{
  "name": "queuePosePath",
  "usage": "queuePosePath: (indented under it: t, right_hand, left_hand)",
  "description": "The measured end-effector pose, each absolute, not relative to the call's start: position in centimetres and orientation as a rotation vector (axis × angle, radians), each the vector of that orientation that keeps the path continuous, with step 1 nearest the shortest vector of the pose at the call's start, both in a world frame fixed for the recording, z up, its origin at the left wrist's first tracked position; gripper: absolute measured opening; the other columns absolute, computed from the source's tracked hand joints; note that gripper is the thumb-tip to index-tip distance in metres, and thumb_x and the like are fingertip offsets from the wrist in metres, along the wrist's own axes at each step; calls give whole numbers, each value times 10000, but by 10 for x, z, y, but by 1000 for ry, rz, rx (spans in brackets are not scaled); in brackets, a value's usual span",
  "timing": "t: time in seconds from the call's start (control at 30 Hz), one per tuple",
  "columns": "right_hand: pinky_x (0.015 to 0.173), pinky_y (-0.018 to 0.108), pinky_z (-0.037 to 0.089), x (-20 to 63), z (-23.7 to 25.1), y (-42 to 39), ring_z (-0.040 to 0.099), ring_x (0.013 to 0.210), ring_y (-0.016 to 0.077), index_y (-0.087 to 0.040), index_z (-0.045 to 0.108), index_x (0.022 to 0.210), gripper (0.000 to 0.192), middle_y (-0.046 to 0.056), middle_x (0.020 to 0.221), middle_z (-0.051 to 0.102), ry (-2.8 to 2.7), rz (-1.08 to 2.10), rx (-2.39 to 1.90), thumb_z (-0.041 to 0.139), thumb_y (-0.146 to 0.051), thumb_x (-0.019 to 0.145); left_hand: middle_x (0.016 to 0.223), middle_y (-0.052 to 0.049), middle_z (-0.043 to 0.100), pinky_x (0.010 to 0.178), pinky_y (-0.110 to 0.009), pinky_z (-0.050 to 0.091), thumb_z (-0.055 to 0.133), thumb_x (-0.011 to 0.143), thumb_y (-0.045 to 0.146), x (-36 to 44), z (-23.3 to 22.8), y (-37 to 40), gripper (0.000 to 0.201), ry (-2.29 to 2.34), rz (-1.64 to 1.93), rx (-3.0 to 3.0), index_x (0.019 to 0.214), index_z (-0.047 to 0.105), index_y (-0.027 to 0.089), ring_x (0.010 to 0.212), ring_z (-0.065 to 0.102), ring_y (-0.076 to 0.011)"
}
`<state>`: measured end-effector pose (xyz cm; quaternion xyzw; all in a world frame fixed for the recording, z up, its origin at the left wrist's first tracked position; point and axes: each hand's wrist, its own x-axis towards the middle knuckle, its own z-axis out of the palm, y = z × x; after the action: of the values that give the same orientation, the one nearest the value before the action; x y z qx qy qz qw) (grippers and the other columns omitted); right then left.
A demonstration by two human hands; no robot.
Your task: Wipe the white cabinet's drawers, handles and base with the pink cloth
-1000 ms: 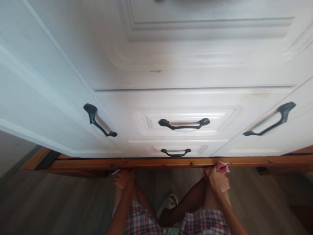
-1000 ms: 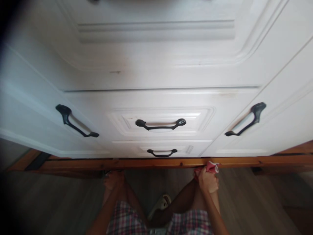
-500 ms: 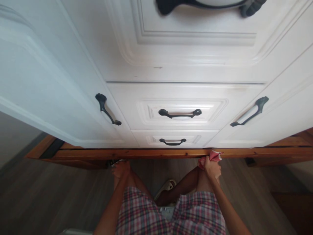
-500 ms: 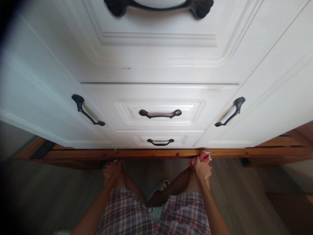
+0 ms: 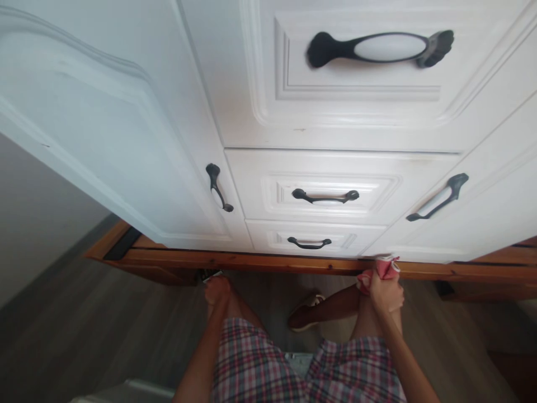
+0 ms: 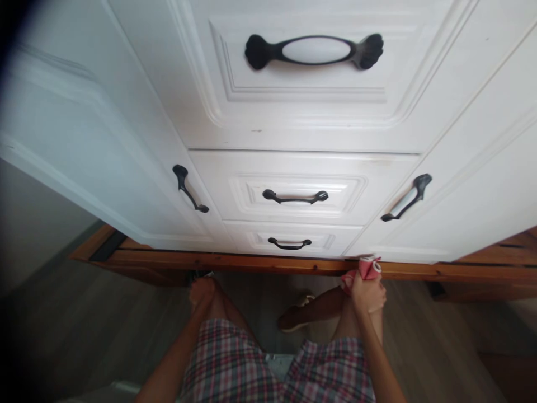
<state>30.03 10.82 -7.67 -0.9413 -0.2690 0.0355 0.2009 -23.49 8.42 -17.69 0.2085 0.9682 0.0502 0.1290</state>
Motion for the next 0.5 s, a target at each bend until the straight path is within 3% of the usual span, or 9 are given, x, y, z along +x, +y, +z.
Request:
queuePosePath:
  t: [0.13, 0.5]
  right_hand:
    - [934, 548, 562, 300, -65, 107, 720, 1119, 454, -155, 690, 1321, 627, 265, 1179, 742, -793, 20, -2578, 549, -639, 948]
    - [1094, 544, 460, 295, -41, 103, 644, 1180, 403, -158, 689, 1212, 521, 231, 1206, 732, -1010, -177, -2419, 470, -551, 950]
  left_hand:
    - [1190, -109, 742, 948, -429, 625, 613, 1100, 434, -239, -171, 78, 339, 2809, 179, 635, 1213, 703, 126, 1067, 736, -230]
    - [1309, -139, 712, 1015, -474, 603, 551, 1122, 426, -237, -162, 67, 365, 2782, 264, 703, 1288, 673, 125, 1176, 718, -264]
